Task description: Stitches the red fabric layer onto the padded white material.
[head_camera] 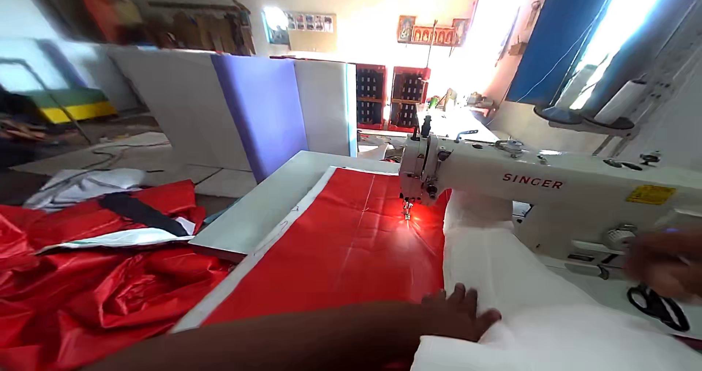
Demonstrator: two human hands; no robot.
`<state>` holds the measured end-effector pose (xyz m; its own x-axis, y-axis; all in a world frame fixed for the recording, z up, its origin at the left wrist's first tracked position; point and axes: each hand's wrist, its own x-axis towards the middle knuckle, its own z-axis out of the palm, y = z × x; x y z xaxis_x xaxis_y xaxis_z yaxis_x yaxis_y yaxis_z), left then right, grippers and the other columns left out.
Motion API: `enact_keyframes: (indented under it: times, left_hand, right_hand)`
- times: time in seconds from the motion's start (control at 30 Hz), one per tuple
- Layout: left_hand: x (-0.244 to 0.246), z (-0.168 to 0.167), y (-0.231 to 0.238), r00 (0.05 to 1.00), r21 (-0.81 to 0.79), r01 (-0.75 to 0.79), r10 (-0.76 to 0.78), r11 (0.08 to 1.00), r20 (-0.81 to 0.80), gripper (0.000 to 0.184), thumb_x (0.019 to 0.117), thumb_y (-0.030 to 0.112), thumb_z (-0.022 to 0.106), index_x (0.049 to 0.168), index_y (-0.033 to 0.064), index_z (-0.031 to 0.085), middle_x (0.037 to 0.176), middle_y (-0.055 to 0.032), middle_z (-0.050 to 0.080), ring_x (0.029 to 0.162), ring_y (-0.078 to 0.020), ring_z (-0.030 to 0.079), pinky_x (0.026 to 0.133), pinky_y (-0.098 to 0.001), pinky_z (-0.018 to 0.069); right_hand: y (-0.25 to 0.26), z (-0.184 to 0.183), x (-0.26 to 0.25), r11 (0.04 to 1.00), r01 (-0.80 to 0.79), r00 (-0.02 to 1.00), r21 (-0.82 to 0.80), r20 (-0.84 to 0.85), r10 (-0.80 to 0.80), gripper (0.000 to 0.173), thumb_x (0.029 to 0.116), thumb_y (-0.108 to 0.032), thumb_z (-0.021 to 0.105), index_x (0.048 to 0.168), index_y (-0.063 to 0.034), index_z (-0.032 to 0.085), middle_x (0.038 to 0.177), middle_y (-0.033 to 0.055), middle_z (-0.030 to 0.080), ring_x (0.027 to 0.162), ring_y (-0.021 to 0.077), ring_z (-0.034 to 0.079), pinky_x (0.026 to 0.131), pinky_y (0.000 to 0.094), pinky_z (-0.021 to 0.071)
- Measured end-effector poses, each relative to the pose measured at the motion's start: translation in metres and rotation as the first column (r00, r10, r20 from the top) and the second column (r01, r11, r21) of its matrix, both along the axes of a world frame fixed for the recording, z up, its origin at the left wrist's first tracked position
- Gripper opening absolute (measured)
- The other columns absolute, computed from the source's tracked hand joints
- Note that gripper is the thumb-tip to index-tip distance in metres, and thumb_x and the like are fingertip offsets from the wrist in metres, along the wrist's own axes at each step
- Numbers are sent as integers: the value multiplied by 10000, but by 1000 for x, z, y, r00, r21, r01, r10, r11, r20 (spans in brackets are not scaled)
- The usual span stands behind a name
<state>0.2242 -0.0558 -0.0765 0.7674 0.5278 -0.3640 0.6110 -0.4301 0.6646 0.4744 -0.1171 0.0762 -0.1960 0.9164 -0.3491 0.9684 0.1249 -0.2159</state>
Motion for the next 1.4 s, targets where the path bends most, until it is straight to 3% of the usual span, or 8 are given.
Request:
enact_keyframes:
  times: [0.17,0.43,0.53,0.6,0.7,0.8,0.9,1.4]
  left_hand:
    - [14,-52,-6,996,80,-90,91,993,-11,605,1128,407,297,1610,41,294,1689,-170,232,1554,-455,184,1195,-694,153]
    - [1,-87,-23,962,209,-270,253,940,105,430,1102,173,388,1503,130,535,1592,-72,463,1498,-375,378,1168,-704,214]
    - [-15,-108,44,938,159,183,-220,970,266,403,1107,105,373,1426,-84,531,1460,-277,546,1368,-416,524,1145,-550,386]
    - [-15,-109,103,821,292,313,-412,904,395,382,1088,138,436,1131,-176,650,1050,-337,690,994,-424,701,872,-520,563]
    - [-9,-40,107,978,272,-195,206,942,-11,434,1116,308,399,1243,-32,637,1243,-208,640,1201,-329,611,1042,-516,470]
    - [-2,-63,137,969,387,-93,174,917,-178,591,1118,458,287,1579,101,381,1675,-94,301,1560,-296,241,1226,-615,181]
    - [3,-84,143,954,347,-31,131,937,-268,699,1092,570,180,1661,164,162,1741,-35,73,1606,-263,2,1227,-669,-23]
    - [-35,-103,139,928,448,-145,278,882,-247,836,956,792,301,1635,305,275,1726,-28,170,1597,-335,41,1212,-685,5]
  right_hand:
    - [124,-78,-15,937,-227,967,265,-52,249,312,1024,-288,637,1266,-102,702,1238,107,701,1171,278,651,1034,540,482]
    - [146,-204,-56,988,-153,979,21,136,149,707,921,-744,517,1538,-405,450,1712,9,211,1568,443,58,1068,860,25]
    - [134,-202,-65,992,-130,973,-11,190,129,673,962,-711,474,1561,-412,405,1728,17,145,1556,496,-12,1041,881,-9]
    - [133,-201,-67,989,-145,973,-32,176,149,597,1002,-651,460,1542,-397,443,1725,1,161,1550,512,-21,1028,890,-11]
    - [133,-202,-67,985,-167,973,-33,155,170,623,994,-673,447,1534,-363,465,1717,15,197,1541,536,-17,1016,900,-11]
    - [132,-203,-68,985,-167,973,-42,156,172,739,942,-764,425,1553,-348,439,1721,24,180,1542,529,-49,1020,894,-26]
    - [129,-200,-68,987,-148,976,-60,153,156,788,924,-788,426,1577,-348,399,1728,34,145,1543,519,-82,1029,885,-49]
    - [135,-217,-54,987,-153,985,44,93,148,858,856,-860,433,1579,-401,382,1724,-2,167,1553,493,-69,1038,875,-64]
